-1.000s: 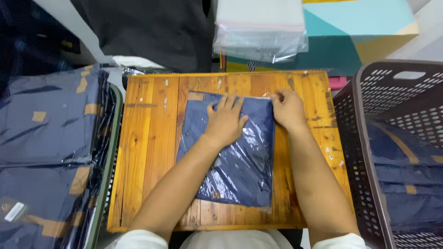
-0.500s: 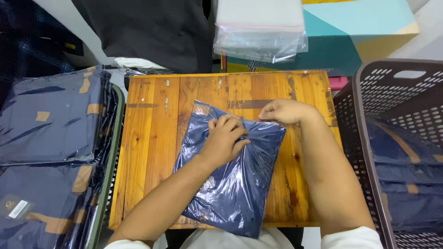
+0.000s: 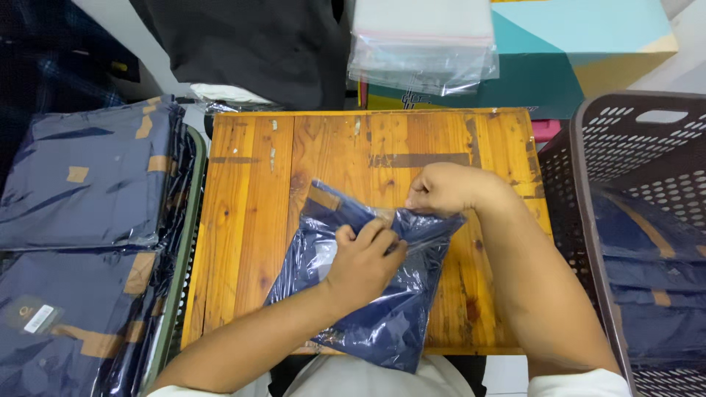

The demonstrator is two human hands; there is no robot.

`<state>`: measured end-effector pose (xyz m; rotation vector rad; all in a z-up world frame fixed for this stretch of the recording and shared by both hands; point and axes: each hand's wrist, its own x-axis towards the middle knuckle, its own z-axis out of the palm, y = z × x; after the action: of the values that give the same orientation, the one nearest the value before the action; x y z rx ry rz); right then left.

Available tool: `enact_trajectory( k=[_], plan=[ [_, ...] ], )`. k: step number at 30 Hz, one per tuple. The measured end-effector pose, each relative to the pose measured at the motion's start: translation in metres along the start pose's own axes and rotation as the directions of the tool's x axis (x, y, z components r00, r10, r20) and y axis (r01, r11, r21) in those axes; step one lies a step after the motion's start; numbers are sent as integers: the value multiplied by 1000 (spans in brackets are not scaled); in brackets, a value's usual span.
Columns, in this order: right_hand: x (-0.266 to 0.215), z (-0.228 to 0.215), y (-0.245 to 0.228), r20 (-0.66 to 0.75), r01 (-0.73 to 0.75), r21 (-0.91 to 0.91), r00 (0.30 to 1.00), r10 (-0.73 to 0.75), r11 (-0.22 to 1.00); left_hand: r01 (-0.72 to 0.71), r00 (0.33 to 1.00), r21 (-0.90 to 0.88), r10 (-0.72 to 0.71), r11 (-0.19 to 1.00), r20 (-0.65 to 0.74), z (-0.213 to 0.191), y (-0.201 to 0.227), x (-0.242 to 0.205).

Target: The person removes a folded blue shirt from a plastic bag, unfolds it entirely on a wooden table, and then begins to carefully refold the garment by aligning the seams and smoothing the fabric.

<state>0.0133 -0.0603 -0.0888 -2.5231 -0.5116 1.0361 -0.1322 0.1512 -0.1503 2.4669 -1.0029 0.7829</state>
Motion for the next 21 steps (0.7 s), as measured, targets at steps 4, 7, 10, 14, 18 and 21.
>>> enact_trajectory(
  k=[4, 7, 10, 14, 18, 21],
  plan=[
    [-18, -1, -36, -12, 29, -20, 999, -29, 999, -14, 999, 12, 14, 1000, 35, -1, 13, -23],
    [-14, 10, -44, 8, 72, 62, 997, -73, 995, -5, 997, 38, 2, 999, 82, 12, 23, -38],
    [-25, 16, -63, 74, 59, 44, 995, -62, 997, -37, 999, 38, 36, 999, 36, 10, 31, -37],
    [-28, 49, -69, -127, 92, -160, 985, -113, 983, -24, 998, 29, 22, 999, 64, -7, 38, -27],
    [-36, 98, -52, -465, 190, -260, 834, -296, 947, 38, 923, 112, -78, 993, 377, -37, 48, -14],
    [-42, 117, -54, -541, 158, -126, 816, -201, 979, 61, 915, 121, -104, 991, 390, -56, 48, -6]
  ],
)
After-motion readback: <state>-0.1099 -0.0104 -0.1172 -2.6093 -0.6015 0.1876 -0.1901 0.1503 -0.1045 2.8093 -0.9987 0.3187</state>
